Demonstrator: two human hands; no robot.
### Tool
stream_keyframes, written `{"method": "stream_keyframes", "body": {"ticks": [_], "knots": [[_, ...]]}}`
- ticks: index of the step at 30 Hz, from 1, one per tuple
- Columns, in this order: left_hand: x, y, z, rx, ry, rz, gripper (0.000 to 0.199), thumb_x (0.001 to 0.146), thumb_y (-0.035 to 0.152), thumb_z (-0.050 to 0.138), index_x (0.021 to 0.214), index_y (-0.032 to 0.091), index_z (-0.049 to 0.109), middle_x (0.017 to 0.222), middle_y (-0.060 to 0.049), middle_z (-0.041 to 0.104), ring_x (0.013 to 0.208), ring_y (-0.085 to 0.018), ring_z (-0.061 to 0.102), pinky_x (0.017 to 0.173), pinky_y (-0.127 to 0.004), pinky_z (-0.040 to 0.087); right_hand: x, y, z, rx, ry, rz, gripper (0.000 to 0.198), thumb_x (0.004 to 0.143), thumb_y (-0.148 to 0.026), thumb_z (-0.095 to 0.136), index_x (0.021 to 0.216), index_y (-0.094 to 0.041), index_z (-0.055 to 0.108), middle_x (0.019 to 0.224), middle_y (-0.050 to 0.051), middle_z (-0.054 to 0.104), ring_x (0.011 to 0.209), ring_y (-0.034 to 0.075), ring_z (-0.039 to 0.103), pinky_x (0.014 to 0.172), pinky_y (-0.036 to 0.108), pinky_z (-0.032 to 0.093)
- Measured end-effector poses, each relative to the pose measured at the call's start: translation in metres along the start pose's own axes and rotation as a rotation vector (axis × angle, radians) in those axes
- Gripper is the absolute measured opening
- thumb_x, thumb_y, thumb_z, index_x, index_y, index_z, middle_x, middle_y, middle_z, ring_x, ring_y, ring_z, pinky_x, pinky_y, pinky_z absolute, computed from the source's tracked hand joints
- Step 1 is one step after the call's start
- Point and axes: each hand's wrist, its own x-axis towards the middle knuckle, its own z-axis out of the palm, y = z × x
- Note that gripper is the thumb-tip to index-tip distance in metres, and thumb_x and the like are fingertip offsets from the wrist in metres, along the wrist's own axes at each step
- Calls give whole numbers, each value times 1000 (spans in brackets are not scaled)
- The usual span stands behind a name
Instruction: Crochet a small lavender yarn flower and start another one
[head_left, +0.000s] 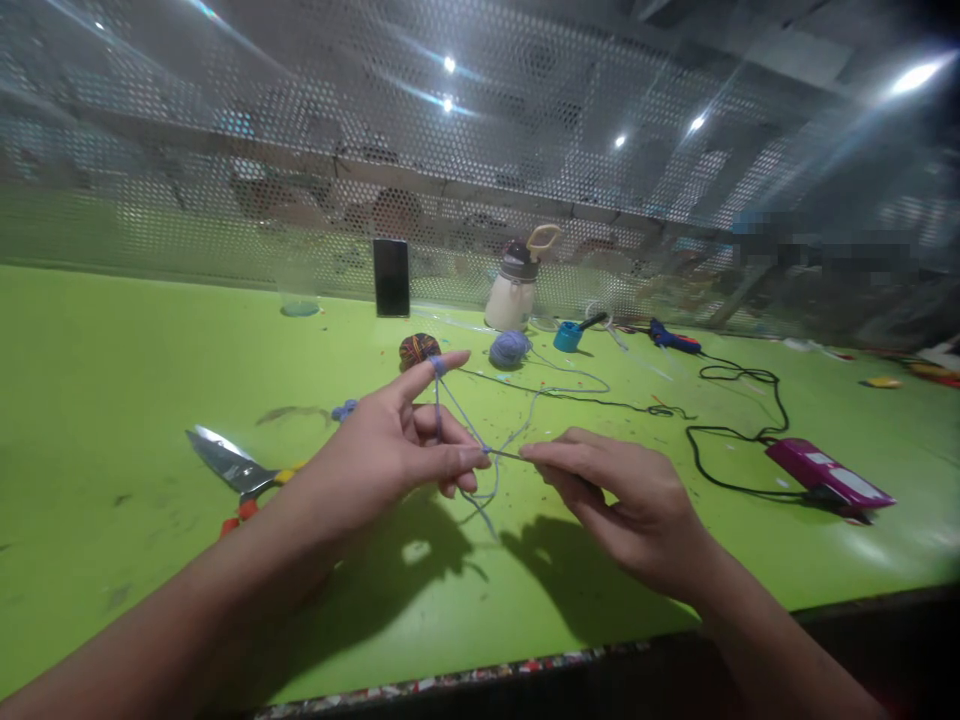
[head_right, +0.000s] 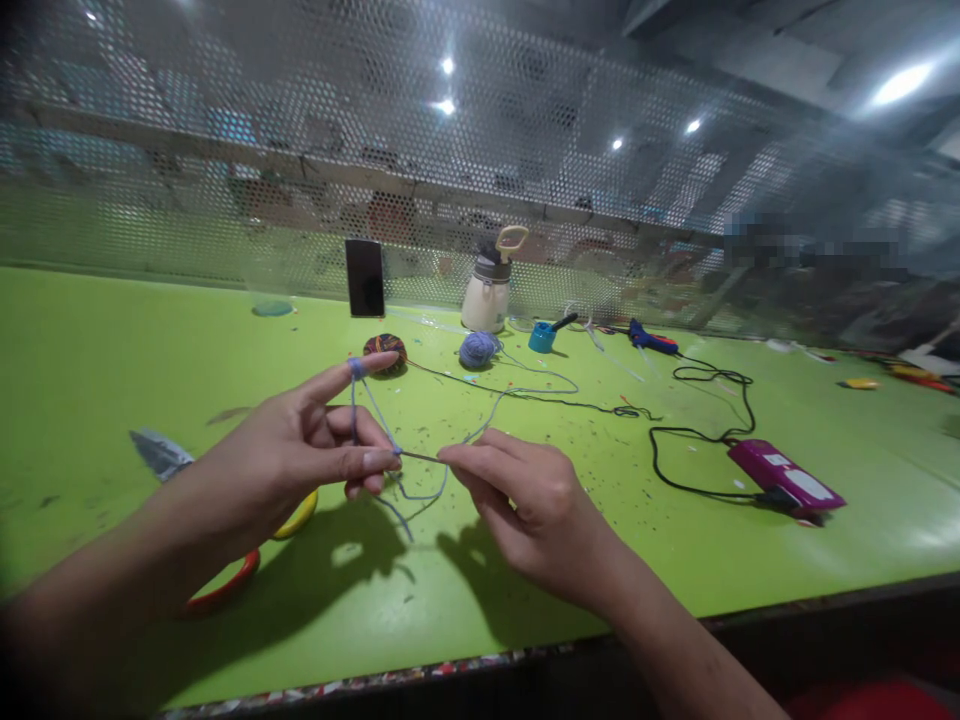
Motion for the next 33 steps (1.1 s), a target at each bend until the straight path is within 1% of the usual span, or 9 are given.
{"method": "stream_keyframes", "body": {"ticks": [6,9,12,14,19,24,29,31,33], "knots": [[3,-4,-4,6,-19,21,78,72,13,76,141,19,38,68,2,66,60,-13,62,55,-23,46,0,0,1,84,0,62,23,90,-9,54,104,-19,68,72,2,64,62,13,57,57,26,43],[4,-5,-3,16,-41,23,63,73,13,74,131,15,49,67,2,65,60,-11,61,59,-24,47,1,-1,7,214,20,170,17,89,-13,58,99,-20,70,74,2,67,64,13,60,59,26,46],[4,-6,0,15,-48,5,51,73,11,72,121,12,56,66,3,64,59,-11,61,61,-25,47,3,-3,15,333,62,293,15,89,-18,59,98,-20,71,71,1,65,54,11,54,51,25,44],[4,-6,2,30,-33,7,53,72,12,72,122,13,56,66,3,63,59,-12,61,61,-26,47,4,-2,20,363,80,348,16,88,-20,59,99,-19,71,69,0,63,50,10,50,47,24,41],[3,-5,5,108,-12,23,58,73,15,70,129,14,52,68,4,60,59,-12,61,59,-26,46,7,-1,23,433,40,393,34,90,-16,54,121,-23,65,69,-1,59,50,8,43,47,22,38],[3,-6,6,155,16,45,63,74,13,67,134,14,47,71,4,58,60,-12,62,57,-25,48,8,-1,25,498,-15,389,37,90,-11,50,120,-25,67,64,-3,53,50,7,36,47,21,32],[4,-7,5,190,39,82,73,74,13,66,142,17,38,68,5,58,57,-13,62,53,-24,47,11,-3,24,534,-5,454,32,88,-12,53,113,-22,71,64,-2,52,52,8,39,48,22,32],[3,-9,5,241,40,110,76,75,12,64,145,20,34,66,6,57,57,-14,62,57,-26,49,12,-3,24,539,-12,471,31,87,-12,55,112,-22,72,63,-3,51,52,8,39,48,21,32],[2,-12,5,363,62,177,75,78,12,61,146,24,33,66,6,57,59,-13,61,60,-27,50,14,-4,25,561,-15,503,30,86,-13,57,109,-22,73,60,-4,49,51,7,38,47,21,31]]}}
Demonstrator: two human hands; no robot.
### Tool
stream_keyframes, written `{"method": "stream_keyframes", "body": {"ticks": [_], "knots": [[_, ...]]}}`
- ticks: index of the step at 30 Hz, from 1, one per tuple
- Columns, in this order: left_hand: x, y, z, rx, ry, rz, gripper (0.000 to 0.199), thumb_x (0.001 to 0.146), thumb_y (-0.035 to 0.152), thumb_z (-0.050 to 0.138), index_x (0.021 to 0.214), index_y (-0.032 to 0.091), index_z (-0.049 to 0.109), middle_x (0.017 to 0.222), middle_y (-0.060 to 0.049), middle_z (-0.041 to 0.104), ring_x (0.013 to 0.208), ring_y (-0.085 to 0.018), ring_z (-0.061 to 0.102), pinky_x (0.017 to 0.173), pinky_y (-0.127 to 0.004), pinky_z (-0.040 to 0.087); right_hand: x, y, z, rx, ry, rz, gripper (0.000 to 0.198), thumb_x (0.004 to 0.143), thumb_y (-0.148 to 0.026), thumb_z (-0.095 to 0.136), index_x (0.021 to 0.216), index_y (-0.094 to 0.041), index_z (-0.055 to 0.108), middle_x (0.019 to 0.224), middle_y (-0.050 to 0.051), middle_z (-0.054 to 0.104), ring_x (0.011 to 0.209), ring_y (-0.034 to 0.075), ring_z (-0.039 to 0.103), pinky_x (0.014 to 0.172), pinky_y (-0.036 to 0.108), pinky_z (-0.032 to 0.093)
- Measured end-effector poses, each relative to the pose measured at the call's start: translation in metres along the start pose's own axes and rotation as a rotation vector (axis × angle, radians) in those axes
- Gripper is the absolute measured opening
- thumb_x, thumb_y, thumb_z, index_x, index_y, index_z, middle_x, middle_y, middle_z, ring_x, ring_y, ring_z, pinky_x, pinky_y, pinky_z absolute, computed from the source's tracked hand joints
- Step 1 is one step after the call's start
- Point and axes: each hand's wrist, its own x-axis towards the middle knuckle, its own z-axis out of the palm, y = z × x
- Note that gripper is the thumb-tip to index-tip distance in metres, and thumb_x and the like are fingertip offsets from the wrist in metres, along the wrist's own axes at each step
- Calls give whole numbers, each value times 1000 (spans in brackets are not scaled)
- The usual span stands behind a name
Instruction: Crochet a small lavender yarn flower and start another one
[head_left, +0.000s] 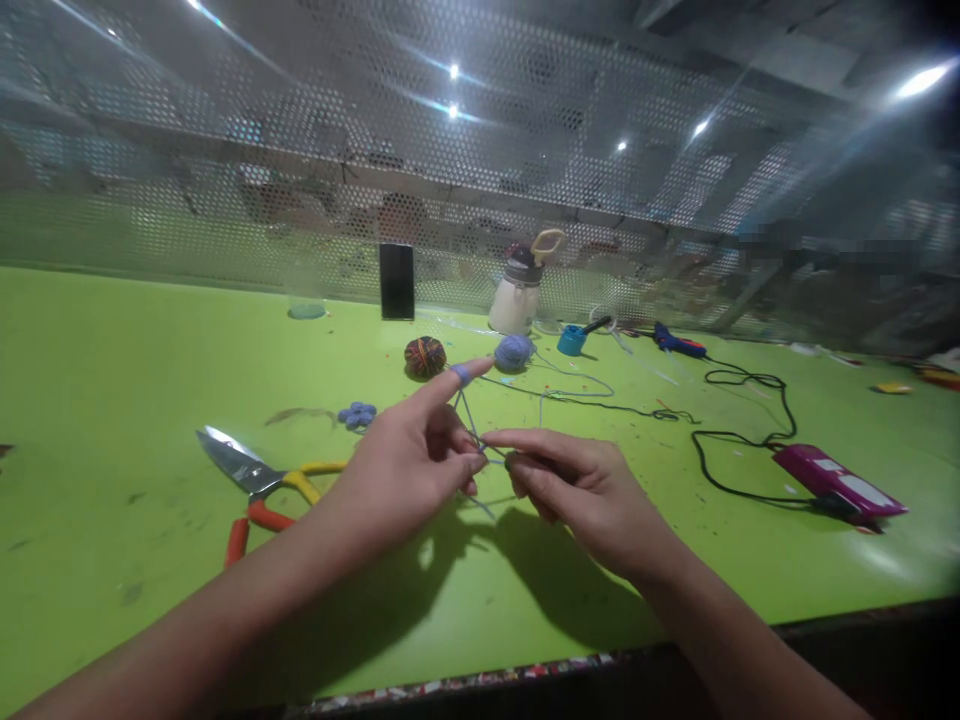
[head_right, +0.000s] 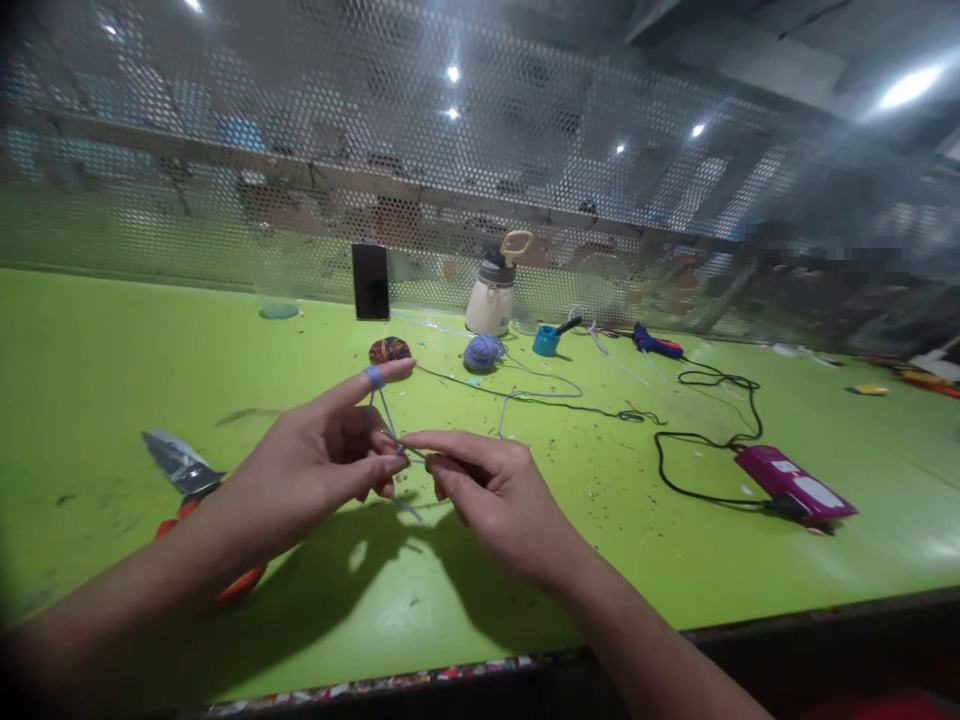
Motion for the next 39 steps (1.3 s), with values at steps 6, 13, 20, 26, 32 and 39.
{"method": "stream_keyframes", "body": {"ticks": [6,13,20,26,32,39], "knots": [[-7,-8,8,396,183,353,60,84,8,53,140,27,44,70,4,62,63,-11,56,67,-26,46,4,3,18,458,82,213,24,84,-26,66,107,-20,71,61,-3,57,43,5,42,40,18,29],[-1,3,4,-289,116,0,74,73,16,73,139,12,41,68,2,64,60,-13,63,55,-22,47,-2,6,31,636,157,93,18,86,-24,66,103,-25,72,65,-3,61,44,3,47,40,15,32],[2,2,-5,-430,-23,-69,71,69,12,77,134,19,49,68,3,66,58,-12,64,52,-20,45,-10,9,13,91,226,-98,22,89,-20,61,109,-26,70,68,-2,62,49,6,49,45,19,40],[-2,9,-7,-475,-22,-90,62,70,13,77,128,19,55,68,3,63,56,-9,60,54,-20,43,-12,5,-3,-332,238,-415,24,87,-7,58,104,-19,70,77,2,67,59,9,56,51,22,44],[0,7,-9,-542,-67,-116,44,74,10,72,116,20,64,71,4,60,57,-6,57,58,-19,42,-13,1,-9,-297,185,-423,23,85,-6,61,100,-19,72,73,0,67,56,8,54,51,21,43],[3,-2,-9,-351,-201,-162,35,78,15,67,112,22,67,70,4,57,58,-9,57,59,-25,41,-8,5,1,84,112,-71,14,87,-23,63,96,-20,73,62,-2,59,45,8,46,42,21,37]]}}
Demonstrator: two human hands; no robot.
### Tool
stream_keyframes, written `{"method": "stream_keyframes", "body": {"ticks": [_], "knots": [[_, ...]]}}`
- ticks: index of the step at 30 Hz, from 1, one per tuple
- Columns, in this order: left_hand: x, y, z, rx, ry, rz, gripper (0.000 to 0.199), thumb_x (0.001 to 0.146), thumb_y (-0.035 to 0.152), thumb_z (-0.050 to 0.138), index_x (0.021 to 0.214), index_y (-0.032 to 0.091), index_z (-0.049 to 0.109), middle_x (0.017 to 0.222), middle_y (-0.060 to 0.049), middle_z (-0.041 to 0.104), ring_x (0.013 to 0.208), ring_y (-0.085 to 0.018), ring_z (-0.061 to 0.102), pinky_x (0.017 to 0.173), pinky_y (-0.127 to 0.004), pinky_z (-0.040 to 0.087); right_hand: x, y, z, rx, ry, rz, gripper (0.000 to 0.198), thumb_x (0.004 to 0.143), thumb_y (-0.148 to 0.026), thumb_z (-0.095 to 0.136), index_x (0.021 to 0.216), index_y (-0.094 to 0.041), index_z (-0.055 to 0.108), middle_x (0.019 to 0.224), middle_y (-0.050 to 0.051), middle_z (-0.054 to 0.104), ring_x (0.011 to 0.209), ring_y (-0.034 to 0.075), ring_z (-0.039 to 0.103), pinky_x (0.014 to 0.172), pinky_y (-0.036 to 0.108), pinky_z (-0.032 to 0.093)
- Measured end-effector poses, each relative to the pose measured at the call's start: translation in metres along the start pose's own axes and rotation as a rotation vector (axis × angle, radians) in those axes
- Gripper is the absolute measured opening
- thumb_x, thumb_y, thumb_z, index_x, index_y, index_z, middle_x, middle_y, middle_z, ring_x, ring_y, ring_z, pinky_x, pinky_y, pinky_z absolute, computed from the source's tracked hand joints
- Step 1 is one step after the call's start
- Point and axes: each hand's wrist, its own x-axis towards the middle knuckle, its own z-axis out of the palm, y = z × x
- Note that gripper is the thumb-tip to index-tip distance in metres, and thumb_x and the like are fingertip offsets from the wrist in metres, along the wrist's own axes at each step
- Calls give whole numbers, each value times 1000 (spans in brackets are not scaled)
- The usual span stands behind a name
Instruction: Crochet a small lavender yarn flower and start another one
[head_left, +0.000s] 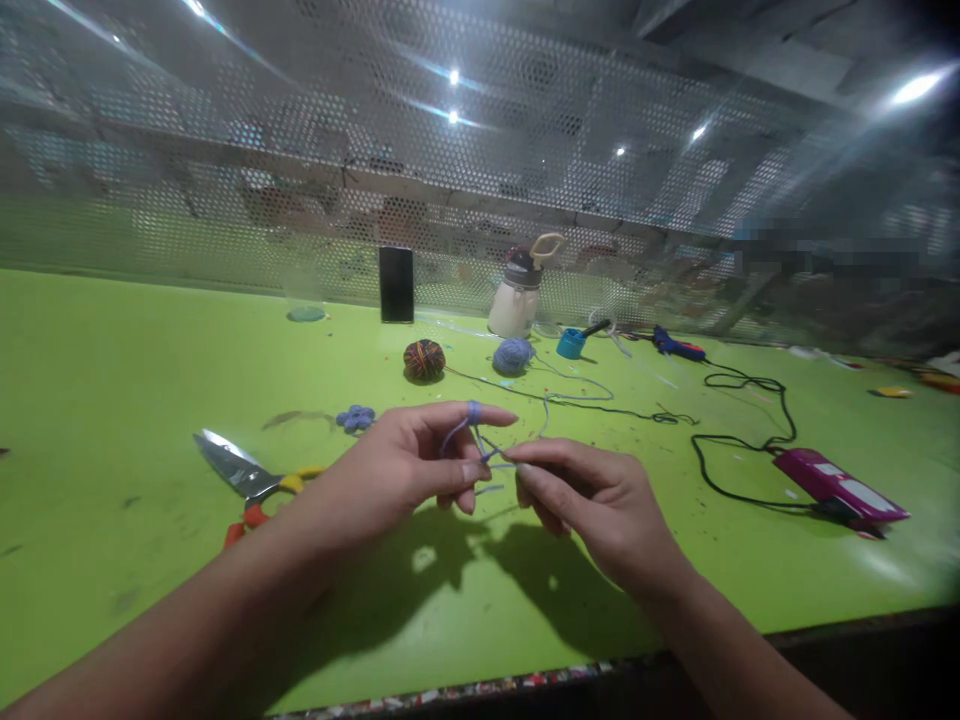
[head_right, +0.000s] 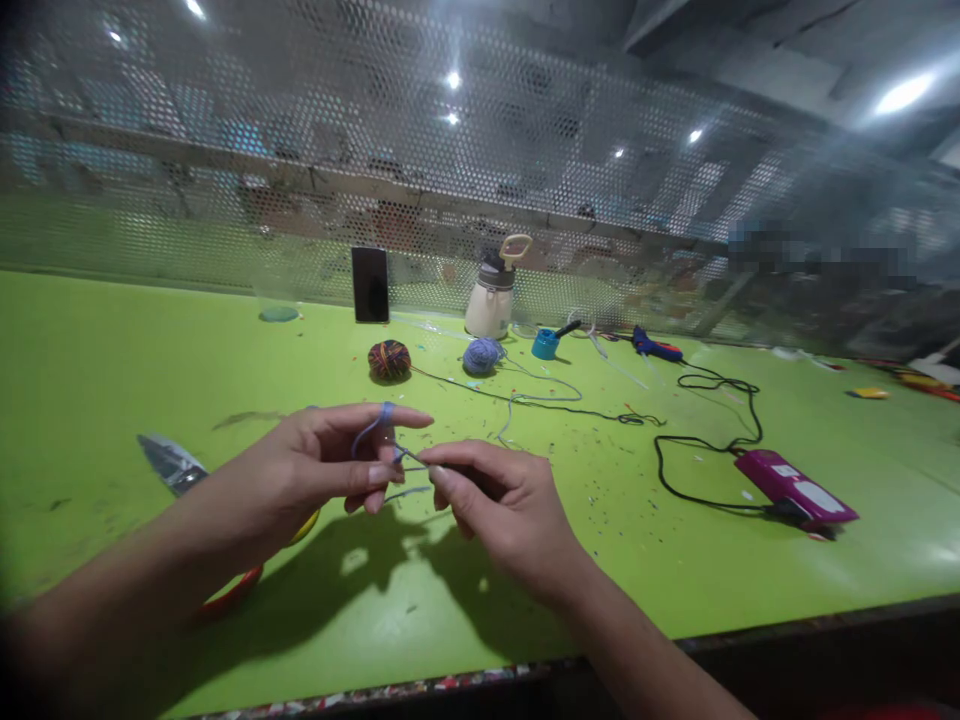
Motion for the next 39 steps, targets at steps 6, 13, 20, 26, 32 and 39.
{"method": "stream_keyframes", "body": {"ticks": [6,13,20,26,32,39], "knots": [[0,0,1,87,-18,27,52,78,15,65,129,24,57,72,4,55,59,-10,56,59,-25,43,3,-2,1,10,14,103,16,85,-27,64,94,-18,73,60,-1,58,44,8,44,41,22,35],[-6,-5,15,664,154,404,50,85,6,48,129,29,60,82,-1,58,77,-14,53,72,-29,42,4,1,14,341,32,287,16,82,-29,70,93,-18,72,63,-1,61,43,5,45,40,18,33],[-4,-3,14,-11,96,211,47,80,16,68,125,27,62,71,3,57,60,-9,55,60,-23,45,-4,5,31,497,152,168,13,86,-27,66,96,-21,72,65,-1,62,44,6,47,41,18,35],[-9,11,14,-295,-21,50,38,74,11,74,108,26,71,71,4,58,55,-5,58,54,-17,44,-11,1,18,-77,219,-179,19,88,-17,61,101,-25,72,71,1,65,50,11,52,45,25,42],[-14,11,12,-363,-34,78,34,76,7,71,104,25,74,70,3,59,55,-5,57,55,-16,44,-16,-3,1,-531,213,-478,40,83,-2,61,113,-29,66,84,3,71,69,18,63,57,31,47],[-8,3,4,-262,21,118,20,73,-1,60,61,14,66,64,2,58,59,-5,54,59,-16,41,-17,-5,-1,-402,148,-412,33,84,-6,62,106,-29,69,77,1,69,61,14,61,54,28,46]]}}
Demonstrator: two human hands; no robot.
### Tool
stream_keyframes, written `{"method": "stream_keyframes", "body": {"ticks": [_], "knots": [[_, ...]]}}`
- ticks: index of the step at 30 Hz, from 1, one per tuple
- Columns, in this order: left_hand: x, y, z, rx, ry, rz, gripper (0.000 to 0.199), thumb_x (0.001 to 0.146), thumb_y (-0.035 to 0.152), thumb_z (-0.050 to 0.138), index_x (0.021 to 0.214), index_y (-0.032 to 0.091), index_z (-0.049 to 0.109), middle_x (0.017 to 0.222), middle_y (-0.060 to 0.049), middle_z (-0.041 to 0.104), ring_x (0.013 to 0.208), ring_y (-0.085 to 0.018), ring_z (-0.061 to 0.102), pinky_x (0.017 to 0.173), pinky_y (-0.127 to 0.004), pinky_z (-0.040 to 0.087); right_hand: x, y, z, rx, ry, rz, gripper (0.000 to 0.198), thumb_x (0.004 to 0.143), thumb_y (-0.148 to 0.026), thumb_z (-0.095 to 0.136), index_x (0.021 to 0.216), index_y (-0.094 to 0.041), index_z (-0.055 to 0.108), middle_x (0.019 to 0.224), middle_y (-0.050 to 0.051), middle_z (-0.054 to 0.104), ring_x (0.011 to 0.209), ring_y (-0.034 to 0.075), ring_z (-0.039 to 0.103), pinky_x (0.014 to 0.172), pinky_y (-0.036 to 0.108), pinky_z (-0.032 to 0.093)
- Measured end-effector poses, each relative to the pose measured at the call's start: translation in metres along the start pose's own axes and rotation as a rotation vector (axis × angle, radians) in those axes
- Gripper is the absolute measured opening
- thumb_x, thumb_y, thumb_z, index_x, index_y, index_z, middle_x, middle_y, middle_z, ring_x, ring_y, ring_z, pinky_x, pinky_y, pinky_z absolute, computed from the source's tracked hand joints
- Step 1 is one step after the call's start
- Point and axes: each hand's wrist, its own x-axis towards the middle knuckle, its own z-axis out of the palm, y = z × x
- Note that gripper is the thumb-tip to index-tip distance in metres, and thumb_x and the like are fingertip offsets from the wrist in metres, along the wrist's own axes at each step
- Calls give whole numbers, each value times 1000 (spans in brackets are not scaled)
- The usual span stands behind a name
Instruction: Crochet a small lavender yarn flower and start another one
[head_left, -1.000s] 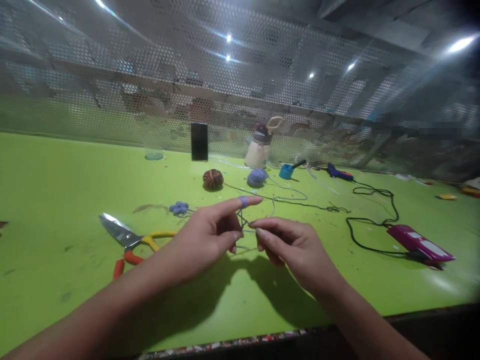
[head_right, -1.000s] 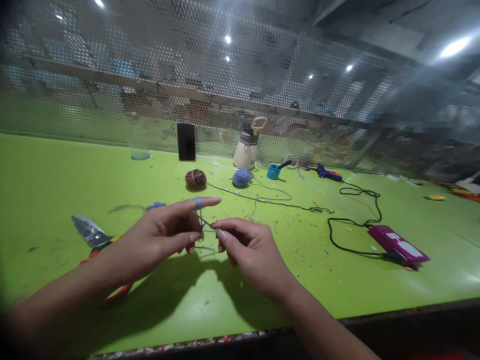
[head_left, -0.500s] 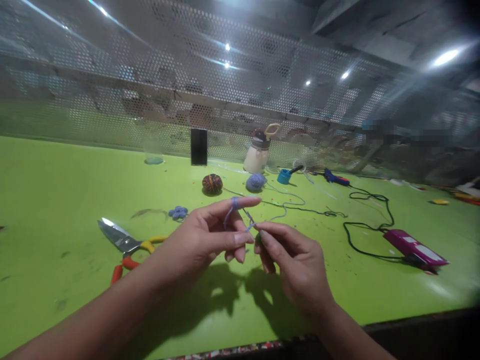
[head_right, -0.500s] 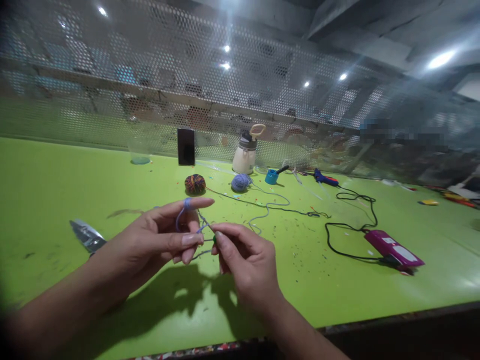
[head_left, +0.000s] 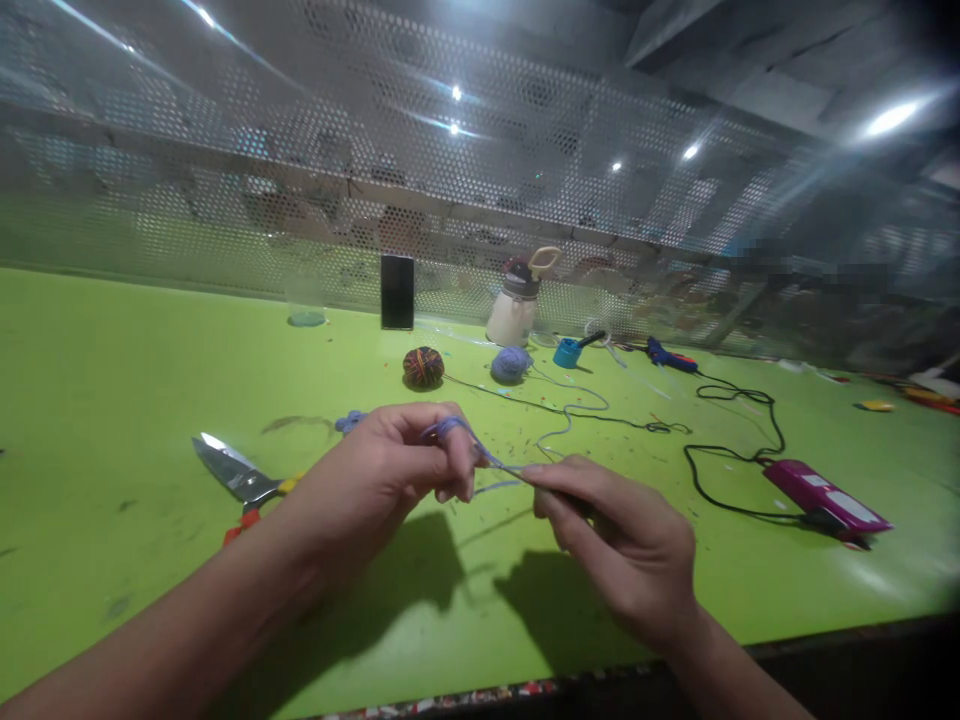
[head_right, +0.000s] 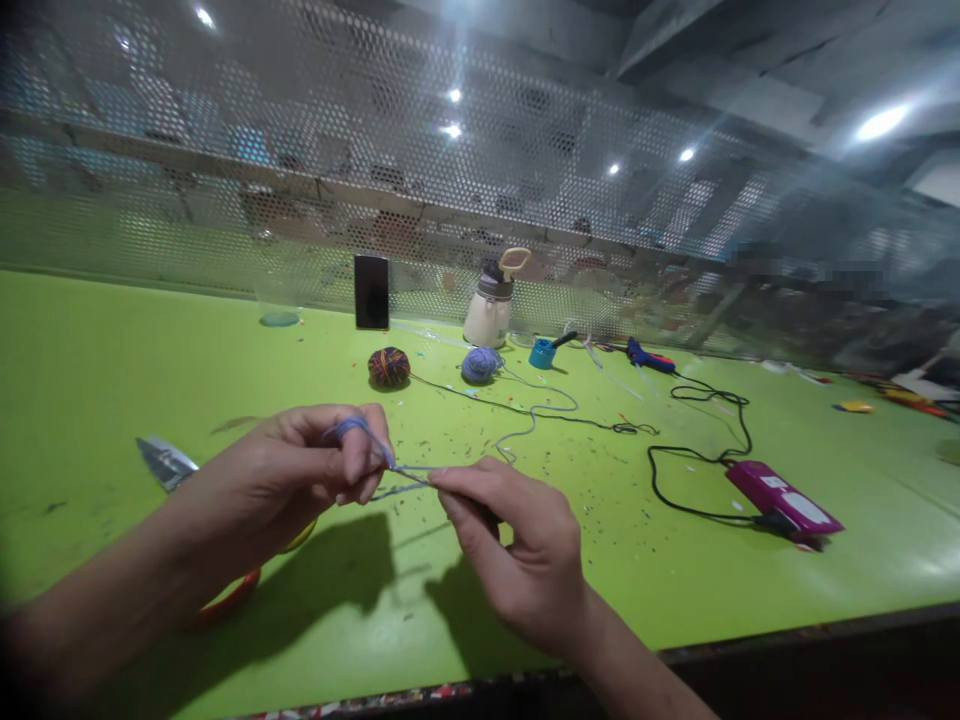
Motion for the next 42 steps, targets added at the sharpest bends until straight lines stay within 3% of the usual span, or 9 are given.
{"method": "stream_keyframes", "body": {"ticks": [5,8,11,19,22,26,30,36,42], "knots": [[6,-2,1,177,51,-82,17,69,8,70,78,16,57,64,4,59,54,-10,59,53,-21,42,4,5,10,197,-4,262,15,88,-18,62,97,-24,72,67,0,64,48,10,51,44,24,41],[7,0,4,249,20,-134,74,66,7,73,131,25,42,67,5,61,51,-13,62,48,-22,43,8,6,13,268,-22,365,14,87,-23,63,95,-21,73,65,0,62,47,9,49,42,23,39],[6,0,7,312,19,-149,106,66,7,71,149,33,10,66,7,59,48,-15,62,44,-22,43,13,6,14,275,-81,392,14,86,-26,64,93,-20,74,63,0,61,47,9,47,43,23,38],[-3,-14,8,1008,127,322,83,82,8,54,151,33,16,67,3,58,58,-13,53,59,-26,44,25,7,19,597,-160,707,21,81,-34,69,92,-17,73,60,-2,57,42,6,43,40,20,32],[-5,-14,10,966,144,382,80,83,7,53,151,32,20,69,3,56,61,-13,53,63,-27,45,25,4,26,761,-87,758,20,81,-33,71,93,-17,73,62,-2,60,42,5,43,38,18,29],[-2,-6,11,432,109,185,92,80,12,64,151,36,11,71,3,59,57,-14,61,54,-25,49,19,3,32,829,24,667,12,83,-29,69,91,-21,71,63,-2,60,44,5,47,40,18,33],[0,4,9,60,50,31,98,72,8,72,150,34,18,72,4,60,51,-11,59,48,-20,45,13,6,29,545,40,434,11,88,-24,63,96,-22,71,65,-2,61,47,7,48,42,21,38],[-1,9,4,-85,3,62,94,73,0,69,148,36,24,77,3,60,54,-7,57,50,-16,42,9,10,14,-90,55,-85,24,85,-5,60,104,-18,68,80,4,69,67,14,61,57,27,46],[1,10,-1,-109,15,97,75,74,-2,65,138,30,46,74,3,58,53,-5,53,51,-15,42,10,9,7,-31,38,-65,24,84,-5,61,102,-20,69,77,2,68,64,12,59,55,24,46]]}}
